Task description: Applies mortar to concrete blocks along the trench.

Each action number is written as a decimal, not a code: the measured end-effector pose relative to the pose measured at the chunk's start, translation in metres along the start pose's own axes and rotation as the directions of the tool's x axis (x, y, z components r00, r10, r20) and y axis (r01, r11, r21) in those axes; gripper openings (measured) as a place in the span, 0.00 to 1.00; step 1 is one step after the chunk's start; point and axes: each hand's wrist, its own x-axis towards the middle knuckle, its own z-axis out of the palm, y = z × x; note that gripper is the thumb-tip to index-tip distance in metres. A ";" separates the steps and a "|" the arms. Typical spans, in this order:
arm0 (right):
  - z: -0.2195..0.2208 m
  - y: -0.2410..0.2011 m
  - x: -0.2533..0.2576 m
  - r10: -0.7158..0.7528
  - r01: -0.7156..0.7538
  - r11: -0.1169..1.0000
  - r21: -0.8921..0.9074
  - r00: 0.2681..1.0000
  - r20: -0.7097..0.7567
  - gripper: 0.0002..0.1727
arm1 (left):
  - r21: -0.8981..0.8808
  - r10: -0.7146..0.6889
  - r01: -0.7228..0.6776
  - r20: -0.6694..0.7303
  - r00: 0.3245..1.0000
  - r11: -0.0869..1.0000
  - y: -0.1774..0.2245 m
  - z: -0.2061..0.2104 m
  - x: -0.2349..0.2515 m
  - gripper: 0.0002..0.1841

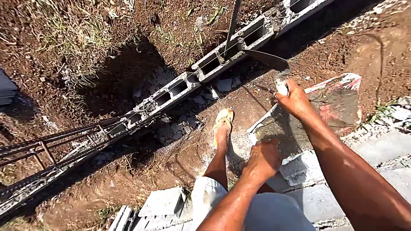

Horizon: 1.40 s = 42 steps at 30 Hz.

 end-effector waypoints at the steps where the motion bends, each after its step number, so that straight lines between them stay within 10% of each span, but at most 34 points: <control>1: 0.008 0.004 -0.009 0.028 -0.027 0.998 0.063 0.999 -0.015 0.24 | 0.006 -0.029 0.029 -0.004 1.000 1.000 -0.005 -0.002 0.001 0.21; 6: 0.043 0.087 -0.072 0.195 -0.128 0.932 0.339 0.965 -0.173 0.25 | 0.121 -0.114 0.106 0.065 0.991 0.987 -0.007 0.005 0.009 0.22; 17: 0.054 0.325 -0.164 0.688 -0.638 0.713 0.291 0.717 -0.114 0.31 | 0.315 -0.154 0.136 0.034 0.987 0.939 -0.026 0.025 0.037 0.19; 31: 0.107 0.279 -0.103 0.781 -0.683 0.553 0.476 0.624 -0.012 0.33 | 0.339 -0.006 0.044 -0.113 0.994 0.940 0.022 -0.007 0.284 0.22; 36: 0.116 0.262 -0.142 0.638 -0.559 0.714 0.420 0.768 -0.062 0.32 | 0.280 -0.014 0.037 -0.085 0.996 0.959 0.047 0.027 0.318 0.29; 42: 0.137 0.262 -0.161 0.739 -0.626 0.489 0.608 0.668 0.093 0.34 | 0.277 -0.095 0.127 -0.124 0.988 0.952 0.020 0.029 0.342 0.32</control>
